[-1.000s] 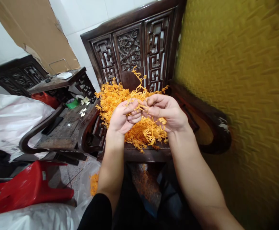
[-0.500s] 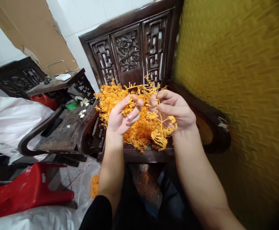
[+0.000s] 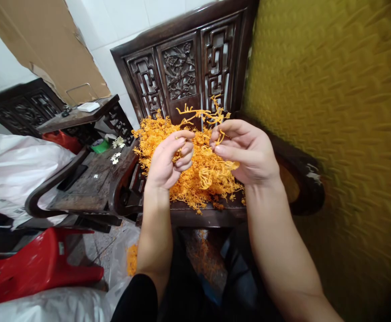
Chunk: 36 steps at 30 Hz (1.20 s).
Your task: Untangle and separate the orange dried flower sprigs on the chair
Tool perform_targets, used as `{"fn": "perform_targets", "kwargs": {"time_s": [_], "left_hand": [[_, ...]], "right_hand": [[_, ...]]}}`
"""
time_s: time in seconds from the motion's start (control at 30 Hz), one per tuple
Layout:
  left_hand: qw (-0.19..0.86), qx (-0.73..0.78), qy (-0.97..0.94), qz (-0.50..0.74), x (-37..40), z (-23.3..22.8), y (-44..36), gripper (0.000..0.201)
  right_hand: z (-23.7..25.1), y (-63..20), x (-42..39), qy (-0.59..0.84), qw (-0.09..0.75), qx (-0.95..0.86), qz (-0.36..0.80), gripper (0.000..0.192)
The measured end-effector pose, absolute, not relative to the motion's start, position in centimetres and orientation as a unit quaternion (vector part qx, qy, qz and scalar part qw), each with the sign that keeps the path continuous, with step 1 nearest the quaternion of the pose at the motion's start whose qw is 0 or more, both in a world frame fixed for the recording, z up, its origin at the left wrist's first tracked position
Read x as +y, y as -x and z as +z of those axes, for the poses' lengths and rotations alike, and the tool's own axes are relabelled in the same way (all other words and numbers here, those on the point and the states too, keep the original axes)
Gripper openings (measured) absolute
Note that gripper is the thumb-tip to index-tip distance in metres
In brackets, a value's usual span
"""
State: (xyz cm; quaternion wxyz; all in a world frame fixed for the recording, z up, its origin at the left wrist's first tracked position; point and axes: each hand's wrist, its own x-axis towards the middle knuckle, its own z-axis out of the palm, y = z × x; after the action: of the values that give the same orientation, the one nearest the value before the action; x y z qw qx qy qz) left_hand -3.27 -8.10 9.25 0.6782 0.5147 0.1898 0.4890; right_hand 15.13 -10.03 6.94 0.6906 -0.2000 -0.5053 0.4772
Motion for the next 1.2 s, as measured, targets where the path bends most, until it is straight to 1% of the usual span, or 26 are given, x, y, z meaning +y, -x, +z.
{"fn": "perform_targets", "kwargs": {"time_s": [0.13,0.2,0.37,0.43,0.53,0.63,0.73,0.8,0.9,0.97,1.03,1.13,1.2], "left_hand": [[0.594,0.248,-0.569,0.511,-8.4,9.1,3.6,0.031],[0.527,0.288,-0.608,0.519,-8.7,9.1,3.7,0.035],[0.301,0.375,-0.723,0.497,-9.8,9.5,3.0,0.022],[0.241,0.387,-0.749,0.482,-10.2,9.7,2.8,0.017],[0.183,0.401,-0.771,0.459,-10.5,9.8,3.0,0.018],[0.181,0.409,-0.782,0.433,-10.6,9.8,3.2,0.020],[0.215,0.401,-0.790,0.411,-10.3,9.6,3.2,0.020],[0.233,0.385,-0.790,0.417,-9.9,9.4,3.1,0.018],[0.241,0.373,-0.770,0.458,-9.5,9.2,3.0,0.018],[0.240,0.378,-0.751,0.486,-9.4,9.1,3.0,0.018],[0.240,0.379,-0.739,0.502,-9.3,9.0,3.1,0.017],[0.246,0.377,-0.731,0.512,-9.3,9.0,3.1,0.016],[0.252,0.376,-0.728,0.514,-9.3,9.1,3.0,0.016]], "right_hand": [[6.7,-14.8,-9.9,0.230,0.707,-0.532,0.405,0.041],[6.6,-14.6,-9.8,0.240,0.717,-0.535,0.377,0.041],[6.5,-13.9,-9.8,0.263,0.725,-0.543,0.332,0.035],[6.5,-13.7,-10.0,0.282,0.730,-0.541,0.308,0.032],[6.6,-13.7,-10.2,0.319,0.735,-0.535,0.268,0.030],[6.6,-13.9,-10.1,0.330,0.734,-0.541,0.243,0.030],[6.6,-13.7,-10.0,0.317,0.743,-0.542,0.232,0.031],[6.7,-13.4,-10.0,0.302,0.760,-0.524,0.240,0.035],[7.0,-13.5,-10.1,0.276,0.759,-0.492,0.325,0.035],[7.2,-14.0,-10.1,0.255,0.726,-0.487,0.413,0.030],[7.2,-14.7,-10.0,0.234,0.685,-0.491,0.485,0.030],[6.9,-15.3,-9.7,0.221,0.652,-0.494,0.530,0.044],[6.7,-15.1,-9.5,0.228,0.659,-0.496,0.518,0.056]]}}
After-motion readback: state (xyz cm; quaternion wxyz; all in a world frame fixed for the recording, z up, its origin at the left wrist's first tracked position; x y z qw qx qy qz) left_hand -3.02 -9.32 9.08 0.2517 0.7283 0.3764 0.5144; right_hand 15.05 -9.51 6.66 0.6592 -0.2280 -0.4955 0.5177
